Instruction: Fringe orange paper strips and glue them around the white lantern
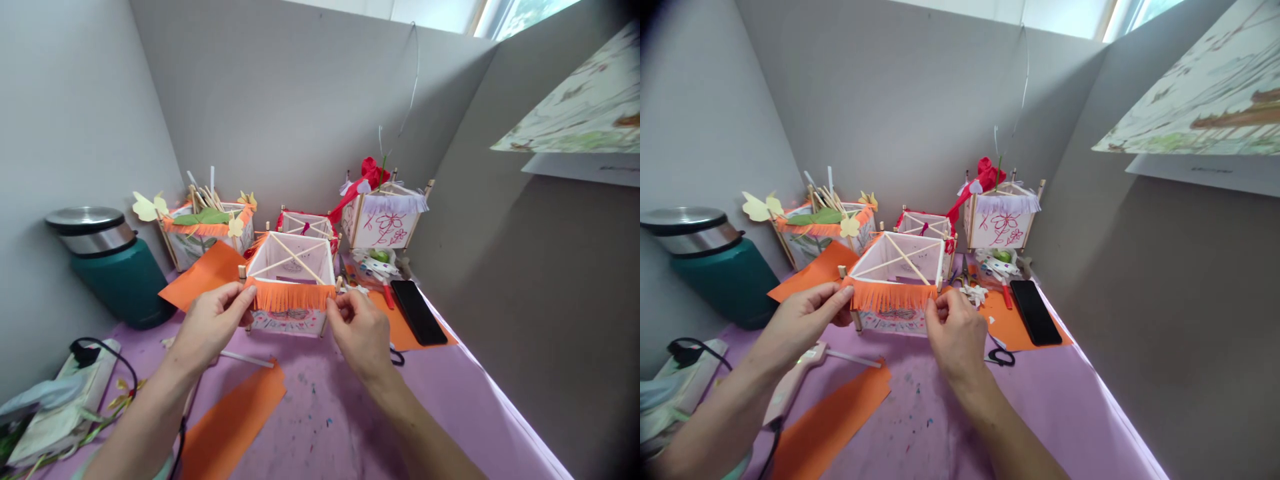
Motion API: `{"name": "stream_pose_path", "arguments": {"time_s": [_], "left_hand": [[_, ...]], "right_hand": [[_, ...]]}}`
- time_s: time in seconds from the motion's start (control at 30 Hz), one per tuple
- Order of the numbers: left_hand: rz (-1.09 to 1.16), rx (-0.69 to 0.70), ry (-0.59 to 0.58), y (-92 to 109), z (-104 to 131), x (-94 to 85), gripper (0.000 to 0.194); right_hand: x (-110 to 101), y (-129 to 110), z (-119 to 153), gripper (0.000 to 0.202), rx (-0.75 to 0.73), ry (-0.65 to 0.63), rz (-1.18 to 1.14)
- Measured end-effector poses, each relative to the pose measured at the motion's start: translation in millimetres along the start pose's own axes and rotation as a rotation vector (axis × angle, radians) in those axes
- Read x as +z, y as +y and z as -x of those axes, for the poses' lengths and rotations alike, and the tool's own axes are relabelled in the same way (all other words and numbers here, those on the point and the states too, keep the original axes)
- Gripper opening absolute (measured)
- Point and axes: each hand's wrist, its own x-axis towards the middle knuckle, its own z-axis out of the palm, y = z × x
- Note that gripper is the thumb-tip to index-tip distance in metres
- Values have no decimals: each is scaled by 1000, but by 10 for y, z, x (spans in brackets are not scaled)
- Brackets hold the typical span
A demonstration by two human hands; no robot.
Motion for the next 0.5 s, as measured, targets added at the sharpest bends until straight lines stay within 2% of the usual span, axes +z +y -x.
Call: {"name": "stream_pose_path", "arguments": {"time_s": [0.17,0.37,0.5], "left_hand": [[69,-22,27,70,2,-14,39],[101,24,4,117,32,-56,36],[107,-26,38,92,-5,-36,37]], "right_hand": [[0,6,-14,19,-8,-3,5],[12,2,-18,23,-14,7,-32],[27,12,-16,23,0,-7,-32]]}}
